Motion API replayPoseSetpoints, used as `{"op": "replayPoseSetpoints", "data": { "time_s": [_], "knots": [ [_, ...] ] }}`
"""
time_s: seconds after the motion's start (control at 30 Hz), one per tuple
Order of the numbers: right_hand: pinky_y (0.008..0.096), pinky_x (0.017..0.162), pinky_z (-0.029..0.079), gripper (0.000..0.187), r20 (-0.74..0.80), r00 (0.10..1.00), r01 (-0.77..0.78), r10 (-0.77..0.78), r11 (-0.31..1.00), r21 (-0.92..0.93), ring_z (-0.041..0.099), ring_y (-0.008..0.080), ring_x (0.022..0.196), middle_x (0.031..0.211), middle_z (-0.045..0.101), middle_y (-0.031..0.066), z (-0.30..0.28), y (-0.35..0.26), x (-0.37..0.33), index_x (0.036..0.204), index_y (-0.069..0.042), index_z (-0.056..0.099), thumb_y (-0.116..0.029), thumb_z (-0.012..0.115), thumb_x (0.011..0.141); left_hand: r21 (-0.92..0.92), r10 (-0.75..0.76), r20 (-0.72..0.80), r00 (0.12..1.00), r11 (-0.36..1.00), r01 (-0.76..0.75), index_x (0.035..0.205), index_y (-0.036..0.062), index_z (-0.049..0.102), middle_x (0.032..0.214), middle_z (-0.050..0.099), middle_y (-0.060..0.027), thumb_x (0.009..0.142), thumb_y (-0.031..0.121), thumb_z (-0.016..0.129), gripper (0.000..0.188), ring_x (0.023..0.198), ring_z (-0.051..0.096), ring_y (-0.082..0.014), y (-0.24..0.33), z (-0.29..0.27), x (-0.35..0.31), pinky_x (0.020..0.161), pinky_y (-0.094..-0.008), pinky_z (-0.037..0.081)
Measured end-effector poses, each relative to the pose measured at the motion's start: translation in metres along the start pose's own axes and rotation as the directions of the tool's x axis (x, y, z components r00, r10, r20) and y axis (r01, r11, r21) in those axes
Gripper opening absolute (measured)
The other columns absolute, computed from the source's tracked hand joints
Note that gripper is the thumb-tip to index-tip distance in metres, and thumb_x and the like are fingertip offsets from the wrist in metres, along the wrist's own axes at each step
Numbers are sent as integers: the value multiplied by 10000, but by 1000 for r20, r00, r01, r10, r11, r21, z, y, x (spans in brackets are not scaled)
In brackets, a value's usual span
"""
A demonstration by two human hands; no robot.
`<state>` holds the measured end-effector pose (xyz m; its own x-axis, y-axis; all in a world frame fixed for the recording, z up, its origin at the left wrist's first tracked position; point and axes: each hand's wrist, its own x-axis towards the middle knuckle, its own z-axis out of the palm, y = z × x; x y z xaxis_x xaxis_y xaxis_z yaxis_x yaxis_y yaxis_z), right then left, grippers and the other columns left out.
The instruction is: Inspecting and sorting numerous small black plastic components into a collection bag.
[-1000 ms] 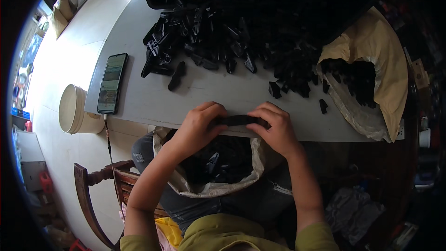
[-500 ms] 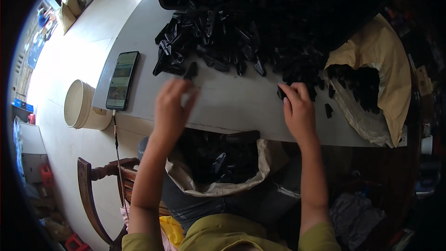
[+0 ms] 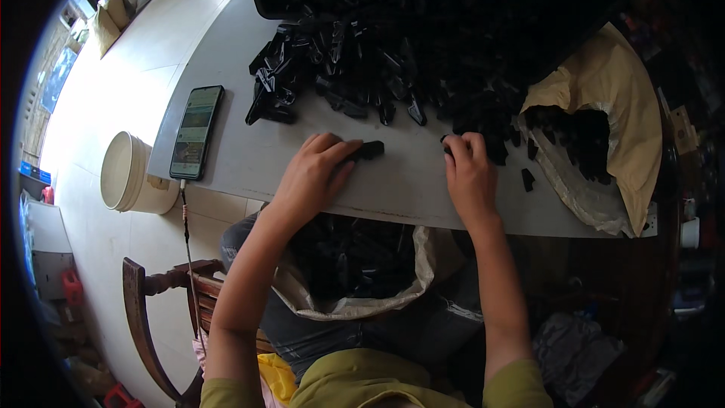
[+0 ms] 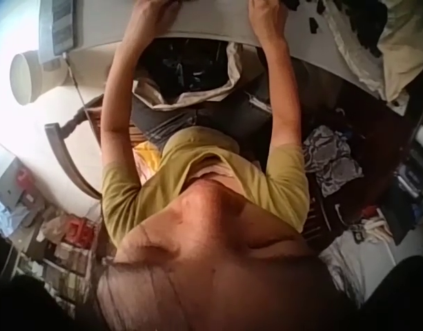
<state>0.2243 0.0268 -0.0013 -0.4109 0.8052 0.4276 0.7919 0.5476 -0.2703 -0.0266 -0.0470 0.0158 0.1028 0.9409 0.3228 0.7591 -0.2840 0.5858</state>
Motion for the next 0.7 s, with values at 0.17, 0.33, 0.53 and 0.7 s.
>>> {"op": "replayPoseSetpoints", "data": {
  "time_s": [0.17,0.33,0.53,0.7],
  "knots": [
    [286,645,520,287,-117,993,63,-36,970,233,621,210,779,1072,534,106,-3,-14,-1,1073,-38,630,-3,685,794,-33,63,0,998,997,-63,1040,30,667,976,593,-151,780,68,687,264,947,570,-331,-2,13,2,844,-397,469],
    [245,622,490,315,194,976,-47,-102,768,639,584,136,724,990,561,71,-1,-41,-1,1065,-2,645,23,713,759,-230,73,28,997,971,-65,955,18,665,924,643,-132,713,43,738,254,888,611,-317,0,15,1,802,-370,492],
    [248,575,459,288,337,932,-78,-136,831,550,557,106,660,917,589,55,-18,-34,-2,997,15,667,38,743,719,-284,128,25,991,952,-116,895,8,690,911,663,-130,680,25,751,225,866,626,-303,-7,17,3,783,-368,505],
    [256,567,462,286,367,918,-111,-149,792,601,559,115,651,893,599,64,-11,-38,0,967,19,673,31,764,696,-327,125,52,991,940,-101,896,8,697,919,665,-126,675,37,759,231,851,628,-301,-2,21,1,779,-367,508]
  ]
}}
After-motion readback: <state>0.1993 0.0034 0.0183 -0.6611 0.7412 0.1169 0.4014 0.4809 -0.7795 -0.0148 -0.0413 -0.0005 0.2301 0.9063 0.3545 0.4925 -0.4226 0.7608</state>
